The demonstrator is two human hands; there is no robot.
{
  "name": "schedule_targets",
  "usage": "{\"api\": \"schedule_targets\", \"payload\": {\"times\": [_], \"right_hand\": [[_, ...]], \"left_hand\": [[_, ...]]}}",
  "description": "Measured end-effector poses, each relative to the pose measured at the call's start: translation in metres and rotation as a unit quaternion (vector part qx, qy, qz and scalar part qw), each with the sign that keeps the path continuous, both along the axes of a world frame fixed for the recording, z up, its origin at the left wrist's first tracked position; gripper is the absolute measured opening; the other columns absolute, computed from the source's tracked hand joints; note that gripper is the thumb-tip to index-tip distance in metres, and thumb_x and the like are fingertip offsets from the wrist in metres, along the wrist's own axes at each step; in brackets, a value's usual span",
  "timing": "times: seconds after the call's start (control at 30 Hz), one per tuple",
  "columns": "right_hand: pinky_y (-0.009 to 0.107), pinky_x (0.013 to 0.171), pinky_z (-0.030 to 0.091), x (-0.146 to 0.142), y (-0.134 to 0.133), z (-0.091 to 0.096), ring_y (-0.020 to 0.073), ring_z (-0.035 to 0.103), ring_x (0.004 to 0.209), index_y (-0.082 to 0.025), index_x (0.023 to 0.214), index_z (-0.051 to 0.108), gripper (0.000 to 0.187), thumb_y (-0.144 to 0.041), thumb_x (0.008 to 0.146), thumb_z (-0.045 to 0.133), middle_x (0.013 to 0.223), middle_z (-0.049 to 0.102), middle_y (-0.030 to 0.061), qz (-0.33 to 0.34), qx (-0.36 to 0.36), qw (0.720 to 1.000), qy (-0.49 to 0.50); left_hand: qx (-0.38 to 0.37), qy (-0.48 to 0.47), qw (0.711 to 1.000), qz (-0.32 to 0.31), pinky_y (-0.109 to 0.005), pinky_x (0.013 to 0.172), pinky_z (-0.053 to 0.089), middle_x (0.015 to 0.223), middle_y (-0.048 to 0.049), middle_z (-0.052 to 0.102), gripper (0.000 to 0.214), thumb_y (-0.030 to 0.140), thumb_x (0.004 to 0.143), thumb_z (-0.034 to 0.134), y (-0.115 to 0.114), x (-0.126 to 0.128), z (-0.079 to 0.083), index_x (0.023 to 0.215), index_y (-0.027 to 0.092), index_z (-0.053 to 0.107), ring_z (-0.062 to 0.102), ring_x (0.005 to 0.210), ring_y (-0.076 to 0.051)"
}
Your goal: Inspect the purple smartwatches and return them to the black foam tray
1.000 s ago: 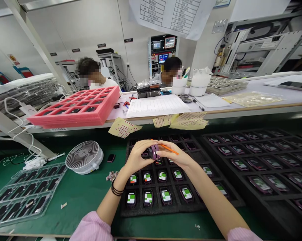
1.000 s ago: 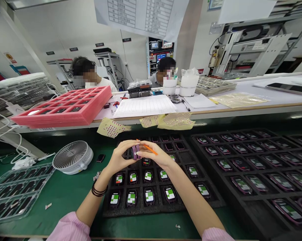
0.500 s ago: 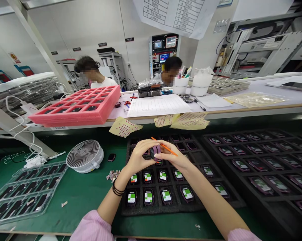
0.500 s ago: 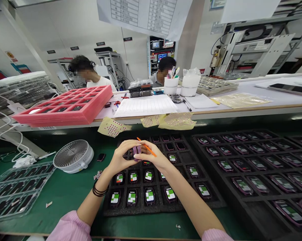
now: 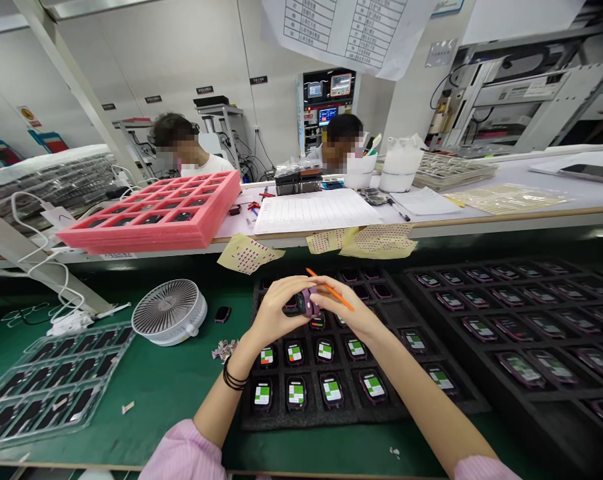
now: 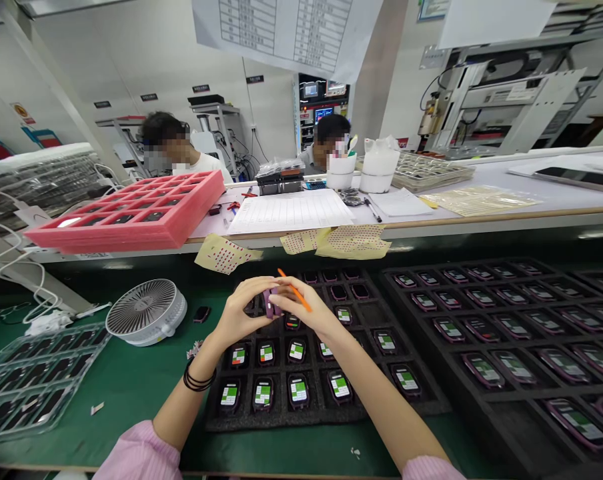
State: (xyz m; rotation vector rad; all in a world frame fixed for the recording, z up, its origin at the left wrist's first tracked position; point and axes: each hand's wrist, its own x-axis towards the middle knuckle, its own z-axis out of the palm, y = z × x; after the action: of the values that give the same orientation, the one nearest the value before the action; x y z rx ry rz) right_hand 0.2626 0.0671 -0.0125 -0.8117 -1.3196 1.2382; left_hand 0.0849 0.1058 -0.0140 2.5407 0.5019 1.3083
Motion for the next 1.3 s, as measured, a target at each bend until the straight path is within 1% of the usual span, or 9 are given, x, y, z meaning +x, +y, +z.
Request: {"api": "schedule_targets", "payload": {"times": [0.07,0.17,0.33,0.43,0.57,0.77,0.97,1.13,1.3], "right_hand": [[0.029,0.069,0.052,0.005,0.0,0.003,0.0176,0.063,0.083,-0.022,0.104,0.068,0.037,-0.052,0.084,0.058,0.09,0.068,0.0052,-0.062,0.06,0.996,0.006],[0.028,0.055,0.048,0.013,-0.003,0.006,0.0163,0.06,0.068,-0.02,0.097,0.072,0.052,-0.059,0.092,0.039,0.084,0.067,0.0069,-0.126,0.137,0.982,0.015],[0.031,0.046,0.046,0.017,-0.014,0.003,0.0159,0.058,0.044,-0.019,0.062,0.071,0.053,-0.05,0.094,0.041,0.054,0.064,0.0047,-0.171,0.204,0.962,0.055],[0.033,0.049,0.049,0.015,-0.016,-0.002,0.0174,0.061,0.044,-0.02,0.061,0.072,0.052,-0.045,0.095,0.042,0.051,0.065,0.0045,-0.22,0.242,0.944,0.039],[0.032,0.05,0.05,0.013,-0.016,-0.003,0.0167,0.062,0.046,-0.022,0.064,0.073,0.048,-0.036,0.097,0.042,0.049,0.065,0.0026,-0.244,0.292,0.925,0.026],[0.032,0.05,0.052,0.012,-0.018,-0.003,0.017,0.063,0.047,-0.022,0.062,0.071,0.05,-0.039,0.097,0.04,0.048,0.064,0.0022,-0.28,0.309,0.908,-0.036],[0.03,0.047,0.051,0.01,-0.019,0.0,0.0159,0.063,0.045,-0.021,0.058,0.068,0.055,-0.042,0.098,0.036,0.049,0.065,0.0028,-0.292,0.304,0.905,-0.057],[0.029,0.05,0.053,0.01,-0.022,0.008,0.0159,0.065,0.048,-0.022,0.06,0.069,0.051,-0.038,0.098,0.039,0.048,0.064,0.0018,-0.284,0.317,0.902,-0.071],[0.03,0.049,0.053,0.009,-0.026,0.007,0.0171,0.065,0.047,-0.021,0.062,0.069,0.051,-0.039,0.098,0.038,0.048,0.065,0.0026,-0.262,0.32,0.909,-0.055]], "left_hand": [[-0.003,0.0,1.0,0.011,-0.045,0.099,0.045,0.124,-0.0105,0.062,0.049,0.019,0.074,0.072,0.0,-0.002,0.001,0.121,0.023,0.057,0.056,0.117,-0.026],[-0.033,0.0,0.999,0.021,-0.046,0.101,0.045,0.129,-0.0119,0.058,0.047,0.019,0.075,0.071,0.0,-0.004,0.004,0.12,0.022,0.058,0.054,0.12,-0.026],[-0.062,-0.025,0.998,0.0,-0.045,0.098,0.048,0.124,-0.0129,0.062,0.047,0.019,0.077,0.069,-0.001,-0.004,0.004,0.122,0.021,0.056,0.058,0.116,-0.025],[-0.056,-0.03,0.998,0.0,-0.044,0.098,0.049,0.122,-0.0127,0.062,0.048,0.018,0.076,0.07,-0.001,-0.003,0.003,0.123,0.02,0.055,0.059,0.115,-0.025],[-0.056,-0.024,0.998,0.006,-0.043,0.098,0.049,0.122,-0.0125,0.063,0.048,0.016,0.076,0.07,-0.003,-0.003,0.004,0.122,0.02,0.056,0.059,0.115,-0.025],[-0.054,-0.022,0.998,0.023,-0.04,0.097,0.05,0.119,-0.0119,0.064,0.047,0.015,0.075,0.071,-0.007,-0.002,0.007,0.12,0.018,0.058,0.061,0.111,-0.024],[-0.046,-0.012,0.998,0.038,-0.041,0.095,0.052,0.116,-0.0117,0.065,0.047,0.013,0.074,0.07,-0.01,-0.001,0.008,0.119,0.019,0.059,0.062,0.108,-0.024],[-0.049,-0.006,0.998,0.037,-0.041,0.095,0.052,0.116,-0.0115,0.065,0.047,0.013,0.074,0.07,-0.007,-0.001,0.008,0.12,0.019,0.058,0.062,0.109,-0.024],[-0.048,-0.007,0.998,0.03,-0.042,0.095,0.052,0.117,-0.0107,0.065,0.047,0.014,0.075,0.069,-0.007,-0.001,0.008,0.12,0.021,0.058,0.061,0.109,-0.025]]}}
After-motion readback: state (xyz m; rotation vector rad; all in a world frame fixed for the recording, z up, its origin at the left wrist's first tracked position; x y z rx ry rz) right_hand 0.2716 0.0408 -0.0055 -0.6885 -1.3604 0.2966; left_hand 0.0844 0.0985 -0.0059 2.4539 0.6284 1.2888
